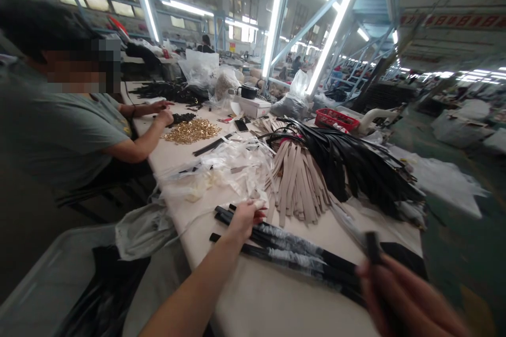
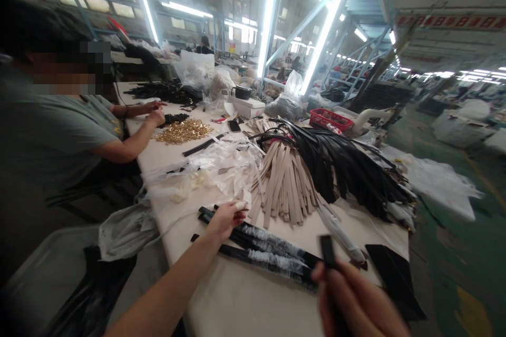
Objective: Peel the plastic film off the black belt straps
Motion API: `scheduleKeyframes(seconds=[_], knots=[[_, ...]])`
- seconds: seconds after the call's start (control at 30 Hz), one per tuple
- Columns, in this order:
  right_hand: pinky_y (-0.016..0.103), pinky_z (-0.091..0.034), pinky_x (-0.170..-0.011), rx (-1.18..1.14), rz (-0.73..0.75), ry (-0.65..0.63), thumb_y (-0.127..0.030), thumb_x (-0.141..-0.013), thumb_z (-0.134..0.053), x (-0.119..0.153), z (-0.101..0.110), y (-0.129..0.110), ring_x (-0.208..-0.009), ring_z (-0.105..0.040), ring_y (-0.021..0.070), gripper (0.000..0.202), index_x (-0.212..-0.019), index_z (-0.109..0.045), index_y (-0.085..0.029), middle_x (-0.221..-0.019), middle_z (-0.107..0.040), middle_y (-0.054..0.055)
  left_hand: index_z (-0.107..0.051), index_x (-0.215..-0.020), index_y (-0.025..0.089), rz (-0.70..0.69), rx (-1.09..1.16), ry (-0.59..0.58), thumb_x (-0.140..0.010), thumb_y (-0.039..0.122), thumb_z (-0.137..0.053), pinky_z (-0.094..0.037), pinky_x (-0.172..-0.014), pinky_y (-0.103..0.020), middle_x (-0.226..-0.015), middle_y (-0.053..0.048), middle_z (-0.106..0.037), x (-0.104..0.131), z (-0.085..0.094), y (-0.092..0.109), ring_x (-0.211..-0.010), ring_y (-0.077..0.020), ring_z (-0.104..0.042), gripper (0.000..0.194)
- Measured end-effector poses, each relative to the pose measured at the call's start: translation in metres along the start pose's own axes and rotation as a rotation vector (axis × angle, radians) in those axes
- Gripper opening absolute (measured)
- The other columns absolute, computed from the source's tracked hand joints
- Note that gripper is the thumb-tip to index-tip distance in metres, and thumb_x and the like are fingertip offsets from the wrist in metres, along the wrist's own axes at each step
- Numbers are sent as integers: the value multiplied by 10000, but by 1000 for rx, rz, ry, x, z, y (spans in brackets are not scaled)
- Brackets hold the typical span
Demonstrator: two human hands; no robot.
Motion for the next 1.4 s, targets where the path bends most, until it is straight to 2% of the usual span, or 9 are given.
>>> scheduleKeyframes(seconds=[0.07, 0.17, 0.23, 0.3, 0.5, 0.77, 1.1, 1.23, 1.4], knots=[[226, -427, -351, -402, -226, -49, -533, -1009, -355, -5, -43, -1, -330, -479, 91, 528, -1051, -655, -101, -527, -580, -70, -678, -916, 129, 53, 129, -34, -845, 340, -613, -505, -561, -239, -918, -129, -736, 25, -6, -20, -681, -164, -684, 232], [176, -285, -295, -1094, -559, -146, -655, -934, -419, -6, -124, -14, -277, -412, 65, 542, -960, -597, -144, -488, -535, -71, -676, -907, 131, 103, 266, -32, -792, 380, -698, -497, -547, -219, -933, -128, -735, 55, -8, -45, -704, -163, -689, 275], [161, -262, -302, -1248, -584, -195, -681, -875, -508, -2, -156, -30, -278, -407, 58, 533, -924, -578, -155, -483, -540, -65, -678, -872, 130, 122, 344, -10, -745, 393, -761, -499, -552, -214, -915, -122, -734, 67, -5, -57, -713, -165, -688, 303], [153, -239, -297, -1236, -551, -223, -653, -890, -508, 5, -170, -41, -277, -411, 58, 505, -929, -575, -154, -492, -569, -47, -681, -827, 127, 148, 447, 13, -696, 388, -820, -511, -566, -221, -881, -115, -735, 75, -4, -66, -694, -161, -681, 323], [158, -259, -299, -1057, -529, -231, -607, -930, -449, 25, -167, -52, -284, -412, 74, 460, -900, -575, -165, -464, -570, -37, -681, -771, 121, 153, 630, 27, -644, 365, -875, -528, -596, -235, -826, -105, -738, 85, -16, -69, -705, -171, -680, 336], [174, -303, -316, -956, -548, -133, -577, -940, -420, 22, -161, -39, -311, -454, 90, 436, -785, -534, -185, -488, -593, -17, -684, -792, 118, 160, 651, -16, -640, 366, -873, -489, -522, -209, -805, -94, -735, 93, -38, -63, -660, -165, -674, 347], [190, -351, -357, -750, -501, -117, -513, -972, -406, 23, -148, -36, -343, -504, 109, 410, -753, -544, -195, -485, -596, -16, -693, -840, 112, 195, 602, -60, -743, 375, -803, -540, -598, -251, -808, -115, -745, 101, -36, -67, -685, -189, -704, 300], [191, -334, -355, -752, -491, -167, -510, -972, -407, 24, -152, -39, -338, -489, 107, 413, -764, -565, -190, -476, -592, -16, -700, -865, 108, 217, 569, -97, -760, 389, -782, -537, -593, -261, -849, -145, -753, 100, -33, -68, -735, -221, -720, 311], [185, -350, -376, -745, -498, -125, -503, -979, -405, 24, -148, -38, -355, -499, 100, 423, -743, -557, -186, -492, -597, -12, -703, -860, 103, 216, 561, -158, -745, 392, -786, -524, -597, -260, -832, -142, -751, 100, -34, -68, -723, -216, -711, 322]])
Point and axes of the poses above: each hand's wrist, its own x-axis away from the middle knuckle, its own z-axis out of the back of the hand, y = z × x, the point moved 8 cm from there along -x, towards the middle knuckle
